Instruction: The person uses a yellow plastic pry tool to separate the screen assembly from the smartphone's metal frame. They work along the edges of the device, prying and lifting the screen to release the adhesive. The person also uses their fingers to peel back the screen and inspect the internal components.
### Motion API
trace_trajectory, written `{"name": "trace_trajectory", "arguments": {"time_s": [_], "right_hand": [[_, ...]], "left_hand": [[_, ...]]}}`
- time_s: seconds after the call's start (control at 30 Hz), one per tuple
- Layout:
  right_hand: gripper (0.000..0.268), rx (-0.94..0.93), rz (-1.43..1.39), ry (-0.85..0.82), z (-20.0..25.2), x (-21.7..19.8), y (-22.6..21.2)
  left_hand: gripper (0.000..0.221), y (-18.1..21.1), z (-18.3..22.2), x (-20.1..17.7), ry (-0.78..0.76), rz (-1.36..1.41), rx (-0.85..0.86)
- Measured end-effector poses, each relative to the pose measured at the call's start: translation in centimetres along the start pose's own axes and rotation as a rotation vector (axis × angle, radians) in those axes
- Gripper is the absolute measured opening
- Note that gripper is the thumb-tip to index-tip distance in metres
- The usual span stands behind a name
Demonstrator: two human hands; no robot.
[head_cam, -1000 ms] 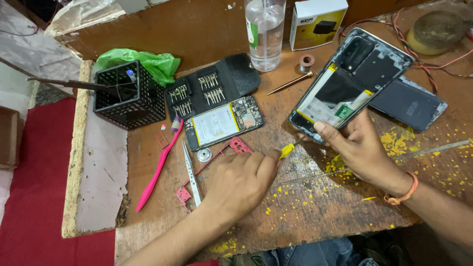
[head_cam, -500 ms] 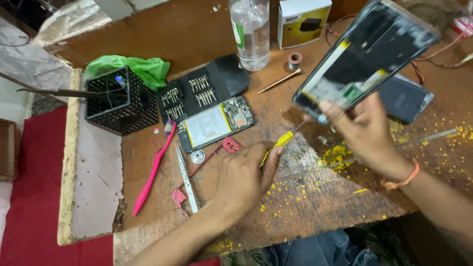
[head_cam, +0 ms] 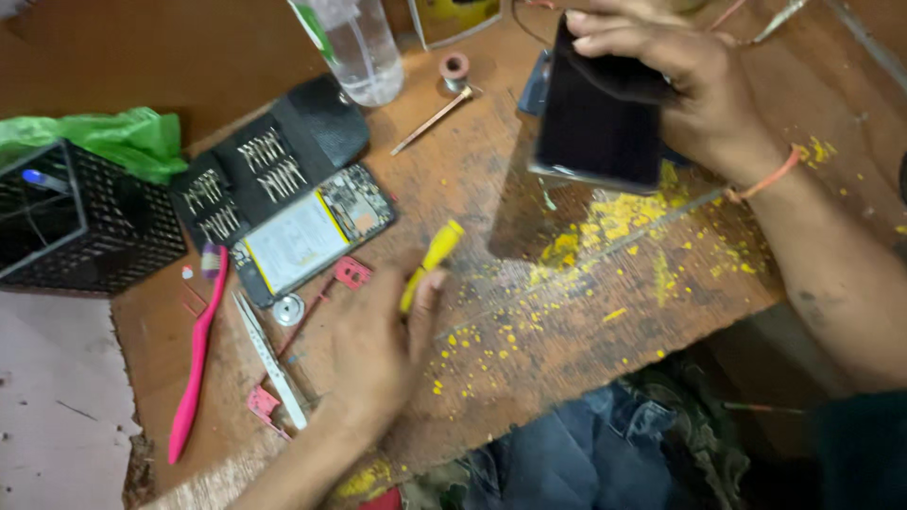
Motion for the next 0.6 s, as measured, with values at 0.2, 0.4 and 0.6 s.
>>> {"name": "trace_trajectory", "arguments": {"time_s": [0.2,0.4,0.6], "right_hand": [[0.028,-0.038,0.163,-0.026,-0.8,-0.5,-1.4],[0.017,-0.010,0.018,0.209,-0.2,-0.4,-1.4],[0.020,-0.026,0.160,0.323,1.2,-0.5,1.4]], "left_hand": [[0.021,2.4,-5.8,-2.7,0.055,0.083,0.182],[0.022,2.7,-20.9,1.8,-0.088,0.336,0.561],[0.020,1.0,-24.6,5.7,-0.118,0.198,0.685]]}}
Point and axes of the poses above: each hand's wrist, its own z-axis away from the middle knuckle, its own x-axis out of the palm, y = z × x, the point moved 3 cm from there along -z, towards the middle knuckle, and after that the axes turned 13 degrees about -y, right-handed, at the moved point
